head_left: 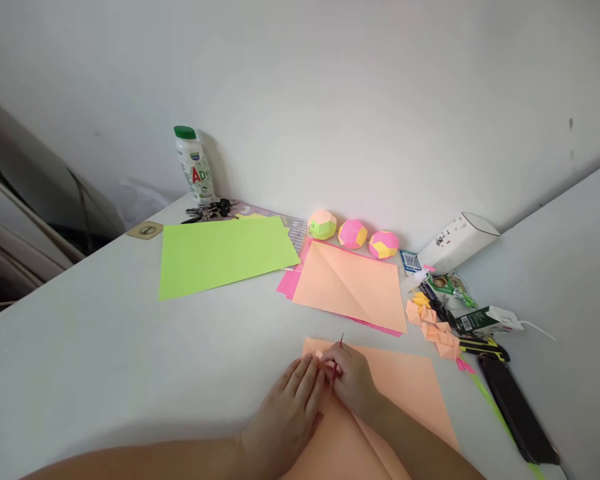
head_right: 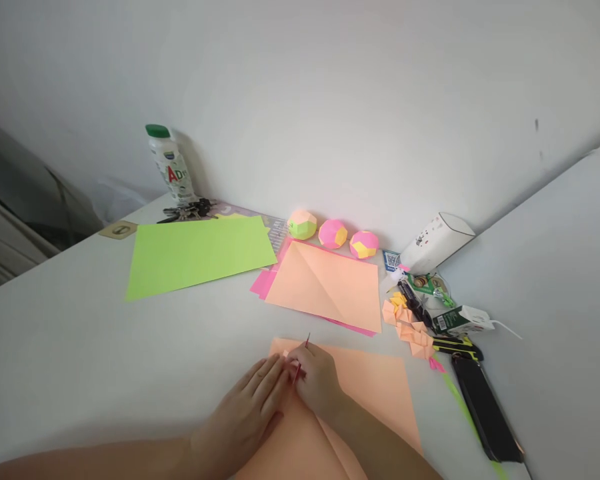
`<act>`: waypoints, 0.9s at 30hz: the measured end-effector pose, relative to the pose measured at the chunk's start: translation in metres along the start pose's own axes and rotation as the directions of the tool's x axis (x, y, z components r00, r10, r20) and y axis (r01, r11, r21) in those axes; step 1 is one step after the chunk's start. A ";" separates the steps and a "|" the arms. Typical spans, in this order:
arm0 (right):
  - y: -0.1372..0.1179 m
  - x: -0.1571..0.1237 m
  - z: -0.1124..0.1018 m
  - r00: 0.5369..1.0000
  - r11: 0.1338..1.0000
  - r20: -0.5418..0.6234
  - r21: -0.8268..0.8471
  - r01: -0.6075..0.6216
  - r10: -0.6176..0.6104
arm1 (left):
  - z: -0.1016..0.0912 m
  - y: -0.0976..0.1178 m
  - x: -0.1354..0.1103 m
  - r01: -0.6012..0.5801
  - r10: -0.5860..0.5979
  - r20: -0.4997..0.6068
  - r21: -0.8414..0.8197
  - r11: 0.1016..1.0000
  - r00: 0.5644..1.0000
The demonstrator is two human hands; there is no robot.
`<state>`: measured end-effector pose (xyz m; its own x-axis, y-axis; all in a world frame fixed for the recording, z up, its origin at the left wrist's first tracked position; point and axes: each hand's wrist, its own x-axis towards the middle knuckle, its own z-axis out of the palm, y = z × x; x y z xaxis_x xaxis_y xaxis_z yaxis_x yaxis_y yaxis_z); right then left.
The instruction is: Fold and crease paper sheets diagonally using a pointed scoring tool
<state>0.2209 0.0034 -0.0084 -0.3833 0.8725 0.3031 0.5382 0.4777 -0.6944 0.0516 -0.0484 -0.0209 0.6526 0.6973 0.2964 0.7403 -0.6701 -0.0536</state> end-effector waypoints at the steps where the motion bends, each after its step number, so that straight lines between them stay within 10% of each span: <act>1: 0.000 0.001 -0.001 1.000 1.000 0.005 0.008 0.001 -0.001 | 0.000 0.000 0.000 -0.008 0.008 0.031 -0.018 1.000 0.999; 8: -0.003 -0.003 -0.011 1.000 0.996 0.002 0.090 -0.011 0.011 | -0.004 0.001 -0.003 0.007 0.004 0.142 -0.076 0.997 0.990; 27: 0.004 -0.002 -0.013 0.998 0.947 0.029 -0.313 0.065 -0.059 | -0.008 -0.010 -0.002 0.071 0.002 0.272 -0.257 0.964 0.962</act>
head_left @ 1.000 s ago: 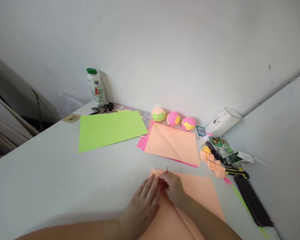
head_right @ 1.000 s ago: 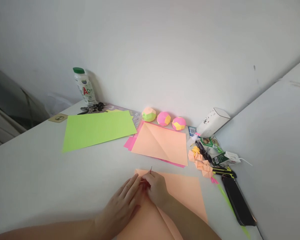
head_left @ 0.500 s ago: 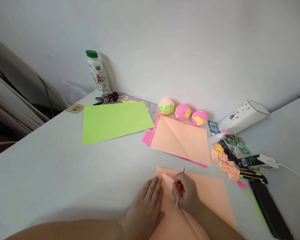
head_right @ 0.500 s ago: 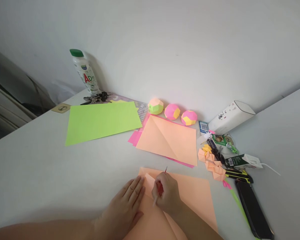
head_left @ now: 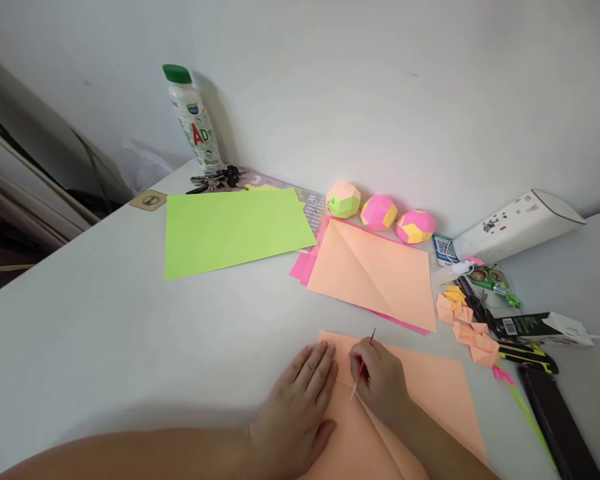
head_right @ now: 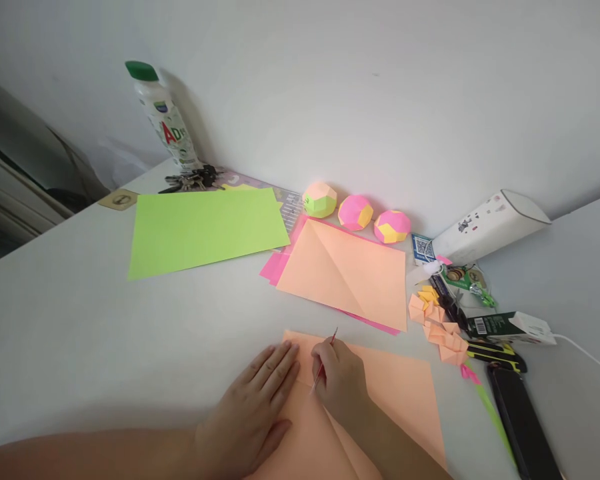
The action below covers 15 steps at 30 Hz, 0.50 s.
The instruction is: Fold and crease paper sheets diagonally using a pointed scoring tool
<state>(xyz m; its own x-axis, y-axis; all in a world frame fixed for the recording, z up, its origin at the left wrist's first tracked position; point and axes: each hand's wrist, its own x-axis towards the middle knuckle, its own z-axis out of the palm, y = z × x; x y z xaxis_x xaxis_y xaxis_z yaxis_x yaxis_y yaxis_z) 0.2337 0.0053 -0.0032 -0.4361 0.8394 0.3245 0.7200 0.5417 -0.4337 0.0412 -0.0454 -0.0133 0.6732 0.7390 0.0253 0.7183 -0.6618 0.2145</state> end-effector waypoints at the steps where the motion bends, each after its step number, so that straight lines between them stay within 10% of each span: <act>1: 0.001 0.002 -0.001 0.999 0.999 0.023 -0.032 0.042 -0.041 | 0.000 0.000 0.000 0.001 -0.001 0.007 -0.005 1.000 1.000; 15: 0.009 0.010 0.004 1.000 0.995 0.024 0.104 -0.003 0.000 | 0.000 -0.002 0.001 0.076 -0.075 -0.026 0.028 0.997 0.997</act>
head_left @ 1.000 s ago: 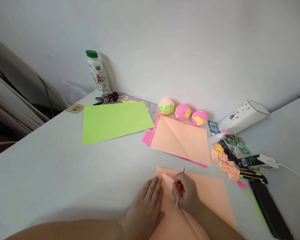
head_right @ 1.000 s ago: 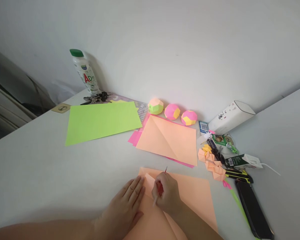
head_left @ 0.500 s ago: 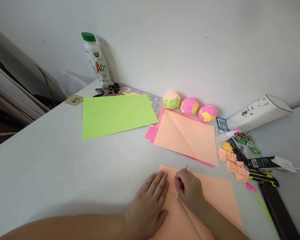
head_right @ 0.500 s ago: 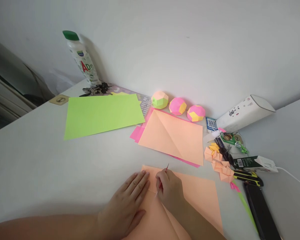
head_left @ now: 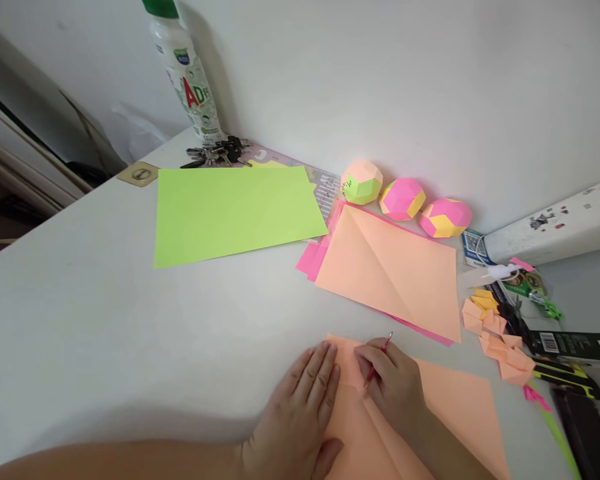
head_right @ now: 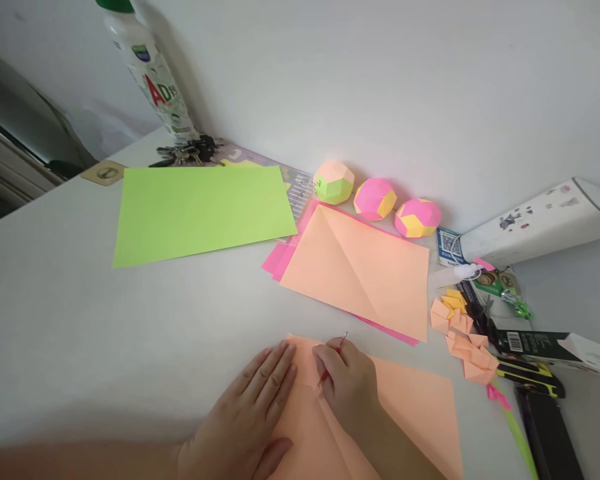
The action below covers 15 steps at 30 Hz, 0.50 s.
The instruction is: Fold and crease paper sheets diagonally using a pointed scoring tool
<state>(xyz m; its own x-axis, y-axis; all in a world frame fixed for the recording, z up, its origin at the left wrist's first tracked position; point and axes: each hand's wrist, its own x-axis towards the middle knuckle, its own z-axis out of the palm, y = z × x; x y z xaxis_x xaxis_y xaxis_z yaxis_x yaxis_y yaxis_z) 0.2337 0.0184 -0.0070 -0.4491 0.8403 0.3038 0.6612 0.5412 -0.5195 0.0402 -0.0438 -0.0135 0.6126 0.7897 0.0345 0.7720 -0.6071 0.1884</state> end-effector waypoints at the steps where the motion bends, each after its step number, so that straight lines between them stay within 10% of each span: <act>1: 0.000 0.000 0.000 1.000 1.000 0.002 0.004 -0.001 0.001 | 0.000 0.000 0.000 -0.003 0.004 -0.025 0.014 1.000 1.000; 8: -0.004 0.004 -0.001 1.000 1.000 0.000 -0.019 0.014 -0.014 | 0.001 -0.002 0.002 -0.005 0.011 -0.115 0.050 0.999 0.993; 15: -0.006 0.006 -0.001 1.000 0.999 -0.009 -0.036 0.015 -0.015 | -0.001 -0.003 0.003 0.008 -0.007 0.043 -0.022 1.000 0.999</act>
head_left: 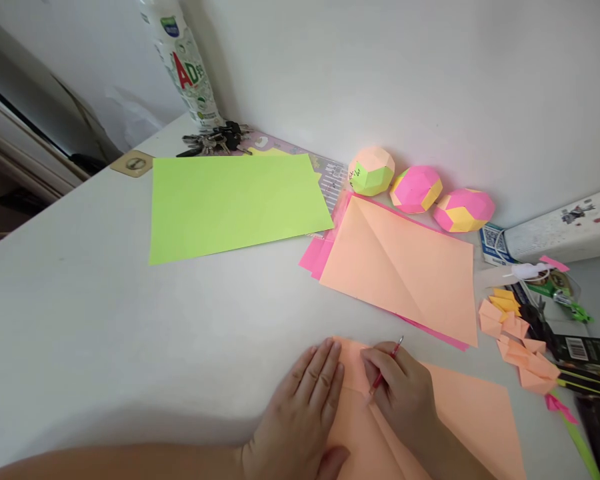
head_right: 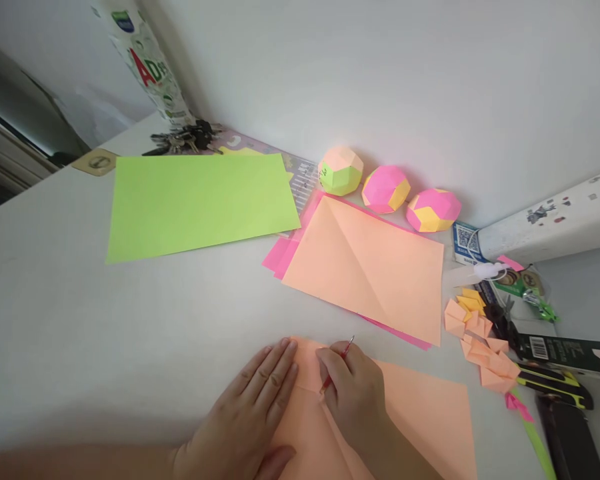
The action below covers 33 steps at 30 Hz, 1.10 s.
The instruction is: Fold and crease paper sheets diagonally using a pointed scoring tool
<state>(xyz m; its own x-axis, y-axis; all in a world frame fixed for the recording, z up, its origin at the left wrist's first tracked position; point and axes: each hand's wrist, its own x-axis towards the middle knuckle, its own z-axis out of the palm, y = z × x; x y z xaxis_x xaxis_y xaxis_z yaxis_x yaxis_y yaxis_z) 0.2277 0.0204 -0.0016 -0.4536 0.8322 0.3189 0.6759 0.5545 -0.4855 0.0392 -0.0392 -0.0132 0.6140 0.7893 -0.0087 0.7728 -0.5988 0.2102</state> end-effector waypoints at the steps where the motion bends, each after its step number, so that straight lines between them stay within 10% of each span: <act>1: 0.000 0.000 0.000 1.000 1.000 0.002 0.007 0.001 -0.001 | 0.000 0.000 0.000 -0.003 0.003 -0.002 0.003 1.000 1.000; 26: 0.000 0.000 0.002 0.999 0.999 -0.019 0.039 -0.026 0.027 | -0.007 -0.001 0.004 0.031 -0.021 -0.135 0.076 0.997 0.991; 33: 0.000 -0.002 0.000 0.994 0.984 -0.084 -0.170 0.054 -0.069 | -0.009 -0.001 0.004 0.030 -0.021 -0.136 0.064 0.998 0.991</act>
<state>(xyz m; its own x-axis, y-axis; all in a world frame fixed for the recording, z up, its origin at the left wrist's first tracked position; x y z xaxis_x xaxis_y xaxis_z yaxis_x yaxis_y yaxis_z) 0.2285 0.0190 -0.0025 -0.4488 0.7892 0.4193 0.7393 0.5915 -0.3219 0.0393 -0.0346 -0.0045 0.5701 0.8128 0.1198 0.7995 -0.5824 0.1470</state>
